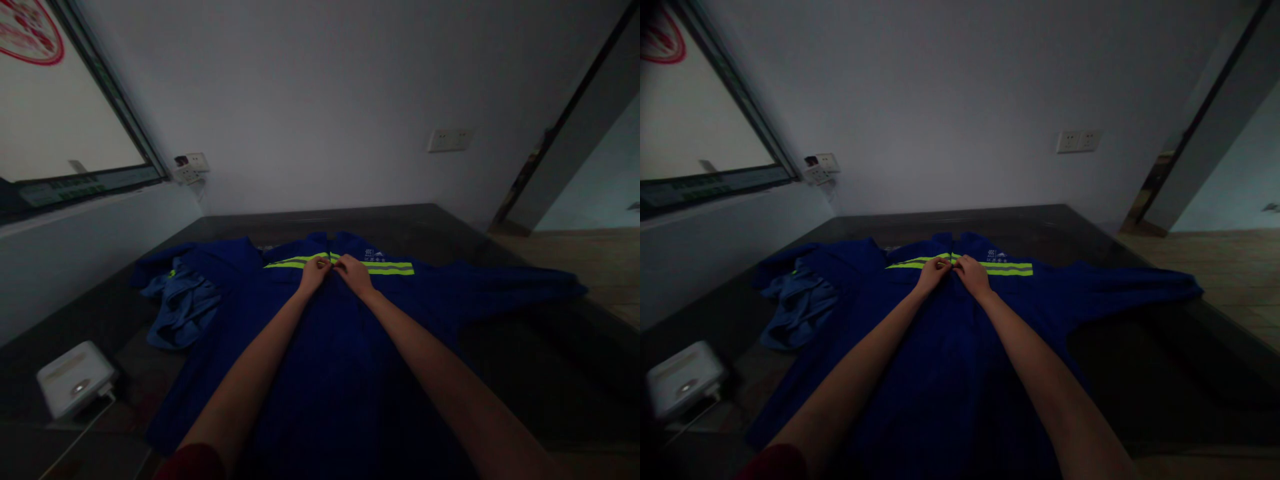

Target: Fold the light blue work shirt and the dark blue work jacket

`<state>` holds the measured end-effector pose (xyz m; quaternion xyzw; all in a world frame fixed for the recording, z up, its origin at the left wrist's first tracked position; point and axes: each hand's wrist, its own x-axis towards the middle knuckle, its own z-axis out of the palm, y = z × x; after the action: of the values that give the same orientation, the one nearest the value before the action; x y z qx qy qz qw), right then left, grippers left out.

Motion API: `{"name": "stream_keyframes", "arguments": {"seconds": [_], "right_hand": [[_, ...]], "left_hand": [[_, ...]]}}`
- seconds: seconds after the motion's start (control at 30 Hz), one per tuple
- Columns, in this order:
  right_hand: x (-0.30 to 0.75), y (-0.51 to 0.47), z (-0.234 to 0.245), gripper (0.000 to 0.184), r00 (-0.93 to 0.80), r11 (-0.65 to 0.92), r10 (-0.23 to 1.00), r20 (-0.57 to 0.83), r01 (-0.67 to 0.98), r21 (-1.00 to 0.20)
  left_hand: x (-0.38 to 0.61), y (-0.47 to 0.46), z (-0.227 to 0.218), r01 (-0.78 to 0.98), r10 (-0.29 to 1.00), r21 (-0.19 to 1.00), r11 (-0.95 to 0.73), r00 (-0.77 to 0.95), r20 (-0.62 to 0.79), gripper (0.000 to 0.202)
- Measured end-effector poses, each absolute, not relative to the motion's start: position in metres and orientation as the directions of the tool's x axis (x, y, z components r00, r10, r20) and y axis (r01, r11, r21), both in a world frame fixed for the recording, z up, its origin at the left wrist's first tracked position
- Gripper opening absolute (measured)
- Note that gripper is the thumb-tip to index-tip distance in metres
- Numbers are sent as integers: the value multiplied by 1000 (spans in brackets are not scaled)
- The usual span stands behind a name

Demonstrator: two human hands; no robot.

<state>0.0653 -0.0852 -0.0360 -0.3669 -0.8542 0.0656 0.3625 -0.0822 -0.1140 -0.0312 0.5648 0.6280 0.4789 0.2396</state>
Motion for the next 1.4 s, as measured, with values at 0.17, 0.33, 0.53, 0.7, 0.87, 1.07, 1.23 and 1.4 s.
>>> {"name": "stream_keyframes", "arguments": {"seconds": [0.17, 0.33, 0.53, 0.7, 0.87, 1.07, 1.23, 1.4], "right_hand": [[64, -82, -38, 14, -464, 761, 639, 614, 500, -414], [63, -79, -40, 17, -494, 788, 612, 617, 449, -422], [59, -75, -40, 8, -432, 752, 659, 615, 358, -554], [55, -74, -40, 7, -349, 680, 725, 593, 230, -696], [56, -76, -39, 6, -337, 644, 753, 565, 202, -738], [57, -75, -39, 3, -291, 588, 796, 530, 168, -791], [57, -71, -42, 9, -245, 536, 832, 498, 122, -835], [57, -66, -47, 23, -209, 477, 866, 454, 71, -876]], "left_hand": [[-79, -115, -32, 470, 932, 876, -113, -256, 258, 7], [-77, -119, -31, 464, 932, 878, -118, -253, 259, 8], [-78, -117, -31, 429, 941, 899, -86, -263, 215, 16], [-81, -115, -30, 378, 961, 925, -38, -239, 138, 23], [-81, -114, -31, 328, 974, 945, -16, -209, 89, 30], [-80, -114, -34, 320, 970, 947, -27, -220, 102, 29], [-81, -115, -35, 361, 965, 932, -40, -228, 130, 27], [-81, -115, -36, 436, 957, 898, -56, -234, 173, 24]]}}
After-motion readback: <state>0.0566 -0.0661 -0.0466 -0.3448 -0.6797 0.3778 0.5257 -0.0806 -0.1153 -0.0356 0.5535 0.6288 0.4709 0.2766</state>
